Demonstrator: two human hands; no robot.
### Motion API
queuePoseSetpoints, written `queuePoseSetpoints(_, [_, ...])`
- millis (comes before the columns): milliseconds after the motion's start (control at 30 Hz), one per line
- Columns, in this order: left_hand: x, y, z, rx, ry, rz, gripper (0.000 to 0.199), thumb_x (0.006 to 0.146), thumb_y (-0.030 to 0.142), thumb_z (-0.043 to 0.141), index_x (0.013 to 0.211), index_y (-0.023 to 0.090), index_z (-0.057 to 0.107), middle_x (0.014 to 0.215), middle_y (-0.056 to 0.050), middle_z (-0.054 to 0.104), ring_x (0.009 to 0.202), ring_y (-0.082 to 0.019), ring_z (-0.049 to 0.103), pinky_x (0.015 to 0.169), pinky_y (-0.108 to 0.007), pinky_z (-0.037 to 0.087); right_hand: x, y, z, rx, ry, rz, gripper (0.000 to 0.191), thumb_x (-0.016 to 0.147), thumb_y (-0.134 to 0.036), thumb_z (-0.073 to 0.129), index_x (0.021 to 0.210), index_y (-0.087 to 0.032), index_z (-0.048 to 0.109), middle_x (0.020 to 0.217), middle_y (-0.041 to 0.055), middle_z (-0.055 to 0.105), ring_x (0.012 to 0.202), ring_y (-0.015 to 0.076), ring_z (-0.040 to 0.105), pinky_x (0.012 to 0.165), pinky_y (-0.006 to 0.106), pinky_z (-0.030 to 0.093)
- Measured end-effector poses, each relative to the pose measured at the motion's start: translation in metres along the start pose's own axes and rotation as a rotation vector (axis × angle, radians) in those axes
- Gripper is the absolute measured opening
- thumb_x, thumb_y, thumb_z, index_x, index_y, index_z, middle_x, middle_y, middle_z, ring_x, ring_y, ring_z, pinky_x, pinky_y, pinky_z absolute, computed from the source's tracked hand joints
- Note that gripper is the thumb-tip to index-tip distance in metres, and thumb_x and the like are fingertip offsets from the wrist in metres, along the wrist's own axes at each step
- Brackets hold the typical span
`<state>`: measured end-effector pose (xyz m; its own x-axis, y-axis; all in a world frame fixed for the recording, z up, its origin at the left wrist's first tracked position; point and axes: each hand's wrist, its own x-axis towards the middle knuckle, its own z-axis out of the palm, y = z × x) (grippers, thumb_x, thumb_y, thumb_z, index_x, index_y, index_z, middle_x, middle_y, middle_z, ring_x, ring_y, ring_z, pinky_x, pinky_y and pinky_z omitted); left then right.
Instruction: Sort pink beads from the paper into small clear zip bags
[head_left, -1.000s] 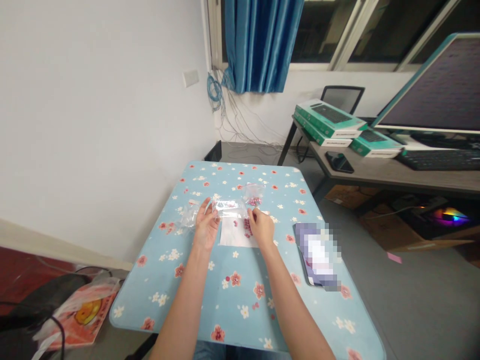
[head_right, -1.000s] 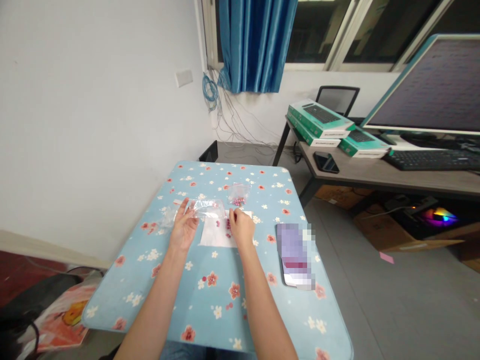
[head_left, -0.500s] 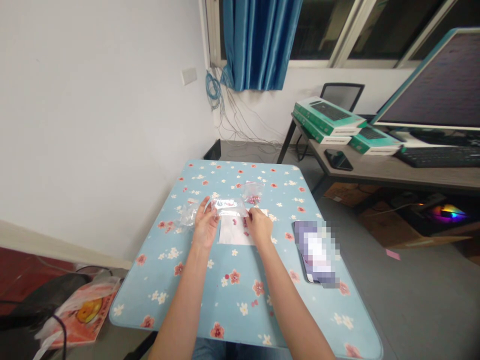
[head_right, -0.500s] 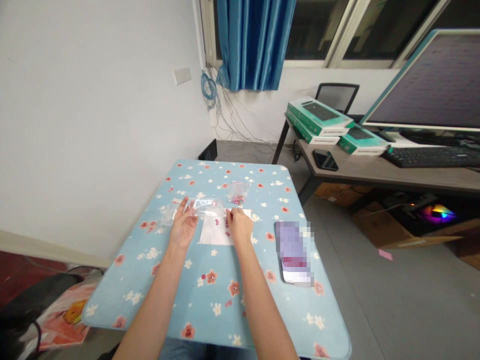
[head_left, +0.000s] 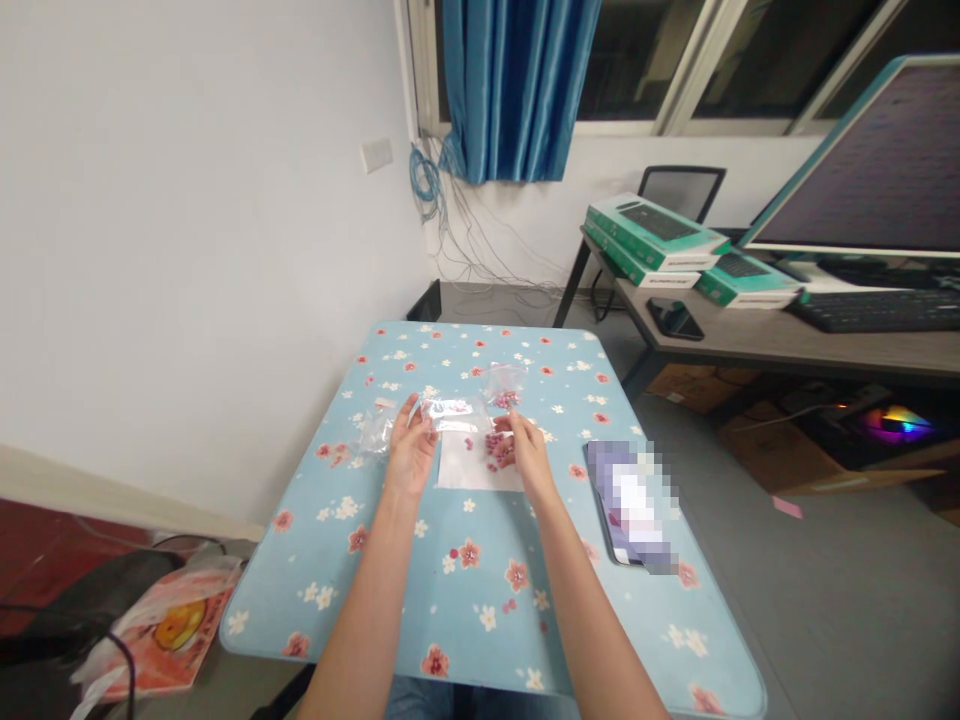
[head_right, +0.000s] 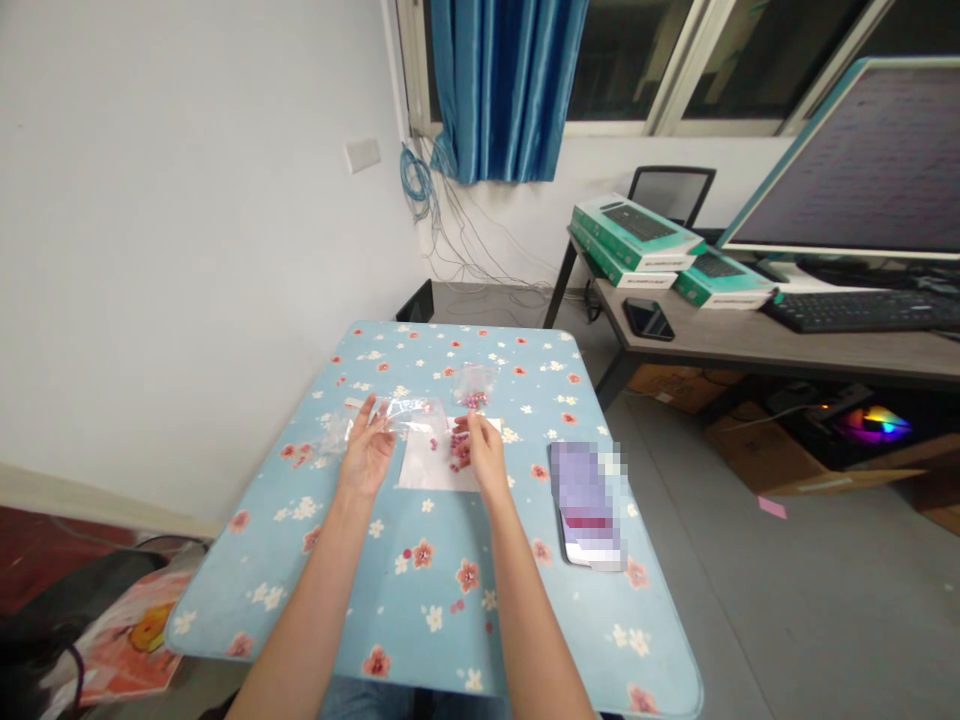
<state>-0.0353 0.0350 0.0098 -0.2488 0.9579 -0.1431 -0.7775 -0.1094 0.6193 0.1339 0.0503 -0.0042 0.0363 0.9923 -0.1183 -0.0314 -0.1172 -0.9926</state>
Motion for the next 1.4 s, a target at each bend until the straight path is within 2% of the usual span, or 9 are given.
queuePoseSetpoints(100, [0.000, 0.001, 0.000, -0.011, 0.005, 0.000, 0.042, 0.066, 0.000, 0.063, 0.102, 0.023, 0.063, 0.090, 0.003, 0.064, 0.068, -0.003, 0.060, 0.057, -0.011, 0.049, -0.007, 0.001, 0.004, 0.107, -0.068, 0.101, 0.055, 0.079, -0.065, 0.043, 0.097, -0.017, 0.063, 0.098, 0.0097, 0.064, 0.067, 0.0148, 0.063, 0.043, 0.022, 0.048])
queuePoseSetpoints(267, [0.000, 0.002, 0.000, -0.032, 0.017, -0.002, 0.042, 0.067, -0.001, 0.062, 0.101, 0.023, 0.063, 0.090, 0.003, 0.065, 0.068, -0.003, 0.060, 0.057, -0.011, 0.050, -0.013, 0.005, 0.009, 0.072, -0.112, 0.115, 0.054, 0.082, -0.063, 0.043, 0.107, -0.019, 0.062, 0.114, 0.0126, 0.062, 0.086, 0.0204, 0.066, 0.046, 0.022, 0.050])
queuePoseSetpoints(533, [0.000, 0.003, -0.001, -0.032, 0.000, 0.007, 0.042, 0.068, -0.001, 0.061, 0.101, 0.025, 0.063, 0.092, 0.003, 0.065, 0.067, -0.003, 0.060, 0.057, -0.011, 0.049, -0.005, 0.011, 0.011, 0.101, -0.100, 0.014, 0.054, 0.081, -0.064, 0.043, 0.106, -0.021, 0.065, 0.115, 0.0103, 0.063, 0.091, 0.0210, 0.065, 0.057, 0.024, 0.052])
queuePoseSetpoints(700, [-0.002, 0.020, -0.001, 0.008, -0.003, 0.091, 0.041, 0.067, 0.001, 0.061, 0.100, 0.025, 0.063, 0.091, 0.003, 0.065, 0.068, -0.003, 0.059, 0.059, -0.011, 0.049, -0.003, 0.007, 0.011, 0.124, -0.078, -0.038, 0.053, 0.080, -0.064, 0.045, 0.100, -0.020, 0.067, 0.111, 0.0111, 0.065, 0.093, 0.0217, 0.064, 0.061, 0.025, 0.052])
queuePoseSetpoints(867, [0.000, 0.056, -0.014, 0.095, 0.038, 0.208, 0.039, 0.062, 0.004, 0.068, 0.096, 0.023, 0.064, 0.085, 0.003, 0.063, 0.070, -0.005, 0.059, 0.056, -0.011, 0.047, -0.010, 0.001, 0.007, 0.108, -0.124, -0.029, 0.054, 0.081, -0.064, 0.043, 0.103, -0.020, 0.065, 0.116, 0.0113, 0.064, 0.092, 0.0219, 0.065, 0.053, 0.023, 0.051])
queuePoseSetpoints(1000, [0.008, 0.075, -0.031, 0.205, 0.093, 0.226, 0.039, 0.059, 0.004, 0.070, 0.094, 0.021, 0.064, 0.084, 0.002, 0.062, 0.072, -0.005, 0.058, 0.060, -0.012, 0.046, -0.017, 0.001, 0.008, 0.109, -0.221, -0.008, 0.051, 0.084, -0.062, 0.040, 0.109, -0.024, 0.064, 0.124, 0.0089, 0.059, 0.098, 0.0222, 0.063, 0.055, 0.024, 0.052])
queuePoseSetpoints(1200, [0.017, 0.082, -0.046, 0.385, 0.174, 0.152, 0.042, 0.054, 0.007, 0.071, 0.092, 0.018, 0.062, 0.083, 0.001, 0.061, 0.070, -0.006, 0.058, 0.061, -0.014, 0.046, -0.020, 0.003, 0.014, 0.109, -0.254, -0.017, 0.050, 0.084, -0.062, 0.040, 0.111, -0.027, 0.064, 0.128, 0.0069, 0.057, 0.106, 0.0235, 0.059, 0.064, 0.029, 0.054])
queuePoseSetpoints(1300, [0.016, 0.081, -0.049, 0.508, 0.234, 0.197, 0.042, 0.053, 0.012, 0.072, 0.094, 0.018, 0.062, 0.086, -0.002, 0.062, 0.075, -0.010, 0.059, 0.064, -0.018, 0.046, -0.018, 0.005, 0.014, 0.121, -0.247, -0.026, 0.050, 0.084, -0.063, 0.040, 0.111, -0.028, 0.064, 0.128, 0.0071, 0.057, 0.108, 0.0239, 0.059, 0.068, 0.031, 0.053])
queuePoseSetpoints(1400, [0.016, 0.081, -0.052, 0.646, 0.300, 0.308, 0.037, 0.056, 0.017, 0.070, 0.092, 0.018, 0.063, 0.090, -0.004, 0.064, 0.079, -0.012, 0.059, 0.064, -0.019, 0.045, -0.014, 0.008, 0.013, 0.139, -0.209, -0.042, 0.050, 0.083, -0.062, 0.042, 0.108, -0.026, 0.066, 0.125, 0.0078, 0.059, 0.108, 0.0233, 0.059, 0.075, 0.033, 0.052])
